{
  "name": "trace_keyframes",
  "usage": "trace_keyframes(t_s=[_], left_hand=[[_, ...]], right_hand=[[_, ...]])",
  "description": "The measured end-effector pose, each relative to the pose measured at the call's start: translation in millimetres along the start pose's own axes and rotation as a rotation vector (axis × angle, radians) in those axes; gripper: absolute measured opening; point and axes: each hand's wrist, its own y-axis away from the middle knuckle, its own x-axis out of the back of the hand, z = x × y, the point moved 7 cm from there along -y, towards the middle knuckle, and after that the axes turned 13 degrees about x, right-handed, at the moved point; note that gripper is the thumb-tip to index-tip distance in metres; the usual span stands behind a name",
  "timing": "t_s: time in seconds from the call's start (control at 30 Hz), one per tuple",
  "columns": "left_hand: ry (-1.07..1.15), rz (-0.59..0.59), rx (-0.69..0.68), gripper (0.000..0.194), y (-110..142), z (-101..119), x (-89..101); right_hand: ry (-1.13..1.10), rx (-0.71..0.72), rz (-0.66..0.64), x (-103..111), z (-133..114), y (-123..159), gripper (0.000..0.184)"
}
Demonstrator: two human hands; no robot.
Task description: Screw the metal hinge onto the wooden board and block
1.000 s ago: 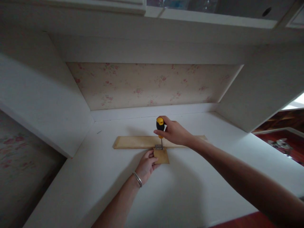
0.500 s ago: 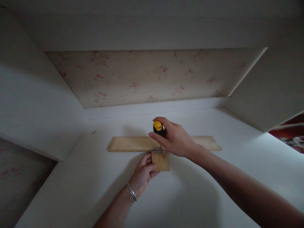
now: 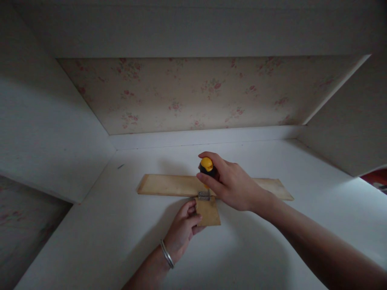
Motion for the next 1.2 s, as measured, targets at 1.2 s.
trace_keyframes(t_s=[1.2], left_hand=[[0.053, 0.04, -0.007, 0.042, 3.9, 1.6, 3.3]], right_hand=[[-0.113, 0.001, -0.233, -4.3, 1.9, -0.8, 0.049]])
